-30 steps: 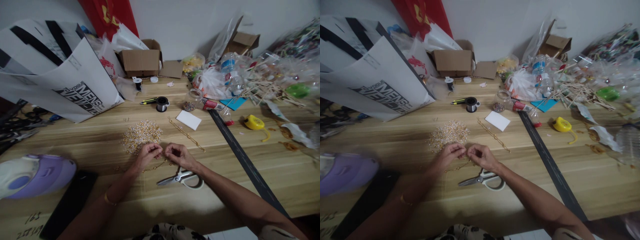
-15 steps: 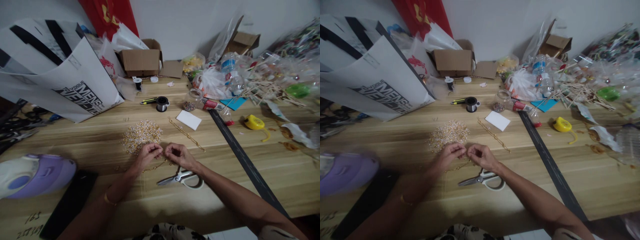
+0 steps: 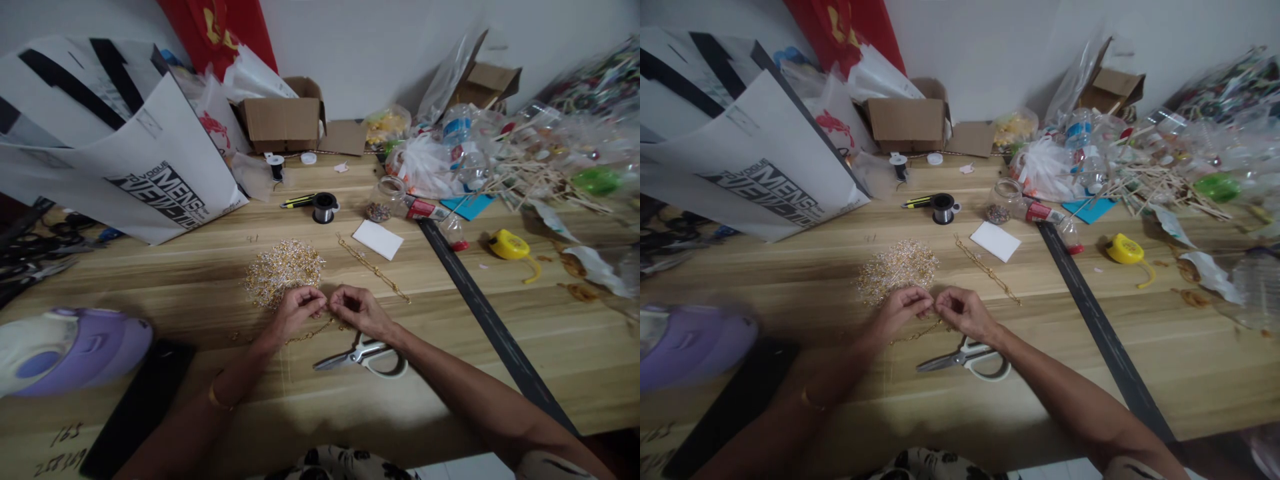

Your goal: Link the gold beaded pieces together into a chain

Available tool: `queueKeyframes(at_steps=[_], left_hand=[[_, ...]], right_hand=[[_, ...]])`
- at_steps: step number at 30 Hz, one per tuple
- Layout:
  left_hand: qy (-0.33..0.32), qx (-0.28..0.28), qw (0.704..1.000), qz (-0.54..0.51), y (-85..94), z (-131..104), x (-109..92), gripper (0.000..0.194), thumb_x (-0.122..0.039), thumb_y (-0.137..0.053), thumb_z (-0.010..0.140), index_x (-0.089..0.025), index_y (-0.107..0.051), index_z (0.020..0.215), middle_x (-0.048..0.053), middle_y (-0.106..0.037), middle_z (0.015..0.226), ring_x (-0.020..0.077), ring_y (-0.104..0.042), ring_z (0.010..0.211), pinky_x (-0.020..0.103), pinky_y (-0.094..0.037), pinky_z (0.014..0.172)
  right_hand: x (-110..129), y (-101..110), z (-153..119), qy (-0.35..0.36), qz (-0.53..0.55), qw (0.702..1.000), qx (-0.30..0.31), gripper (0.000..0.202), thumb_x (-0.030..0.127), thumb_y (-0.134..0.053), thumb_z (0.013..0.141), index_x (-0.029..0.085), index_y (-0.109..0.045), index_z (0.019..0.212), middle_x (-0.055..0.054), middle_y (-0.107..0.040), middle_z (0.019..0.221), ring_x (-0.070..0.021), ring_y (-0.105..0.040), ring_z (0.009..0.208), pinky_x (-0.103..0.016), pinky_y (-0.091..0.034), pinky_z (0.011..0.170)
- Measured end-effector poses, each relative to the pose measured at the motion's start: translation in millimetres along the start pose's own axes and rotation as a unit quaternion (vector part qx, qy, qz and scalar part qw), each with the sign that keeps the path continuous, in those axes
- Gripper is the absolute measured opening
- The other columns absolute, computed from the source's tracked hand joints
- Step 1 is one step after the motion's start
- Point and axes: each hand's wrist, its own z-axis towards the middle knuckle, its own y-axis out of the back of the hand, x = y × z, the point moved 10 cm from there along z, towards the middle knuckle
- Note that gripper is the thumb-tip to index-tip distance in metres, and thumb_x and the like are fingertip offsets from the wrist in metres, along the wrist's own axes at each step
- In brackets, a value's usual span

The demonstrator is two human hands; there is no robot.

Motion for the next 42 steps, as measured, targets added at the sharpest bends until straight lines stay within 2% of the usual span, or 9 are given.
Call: queueKeyframes(at_steps=[13, 26, 35, 42], left_hand=[[-0.012, -0.002, 1.0, 0.017, -1.9, -1.1, 2.1, 0.021, -0.031, -0.068, 0.067, -0.012, -0.06, 0.068, -0.001, -0.055, 0.059, 0.0088, -0.049, 0.053, 0.021, -0.04, 0.053], [-0.032, -0.003, 0.998, 0.05, -2.2, -1.6, 1.5, 0.017, -0.027, -0.065, 0.07, -0.012, -0.058, 0.065, -0.002, -0.052, 0.056, 0.0079, -0.046, 0.053, 0.019, -0.038, 0.051], [-0.04, -0.01, 0.997, 0.06, -2.4, -1.1, -0.6, 0.018, -0.027, -0.065, 0.067, -0.013, -0.056, 0.062, -0.002, -0.052, 0.056, 0.0079, -0.045, 0.052, 0.019, -0.036, 0.051], [-0.043, -0.011, 0.997, 0.056, -2.3, -1.3, -1.2, 0.016, -0.027, -0.066, 0.068, -0.013, -0.058, 0.063, -0.002, -0.052, 0.056, 0.0081, -0.045, 0.053, 0.019, -0.037, 0.051]], right_hand=[[-3.8, 0.7, 0.6, -0.007, -0.004, 1.0, -0.007, 0.023, 0.036, -0.059, 0.08, 0.013, -0.055, 0.078, 0.001, -0.05, 0.064, -0.0081, -0.042, 0.054, -0.019, -0.033, 0.048], [-0.9, -0.6, -0.1, 0.019, -0.039, 0.999, -0.006, 0.024, 0.038, -0.058, 0.082, 0.014, -0.056, 0.083, 0.003, -0.047, 0.061, -0.0078, -0.038, 0.052, -0.02, -0.03, 0.047], [1.7, 1.8, -0.9, 0.041, -0.083, 0.996, -0.018, 0.021, 0.035, -0.058, 0.082, 0.015, -0.058, 0.081, 0.001, -0.052, 0.065, -0.0098, -0.043, 0.056, -0.021, -0.034, 0.051], [1.6, 1.9, -0.9, 0.046, -0.106, 0.993, -0.018, 0.02, 0.035, -0.055, 0.084, 0.015, -0.058, 0.081, 0.001, -0.052, 0.064, -0.0096, -0.041, 0.054, -0.02, -0.032, 0.049]])
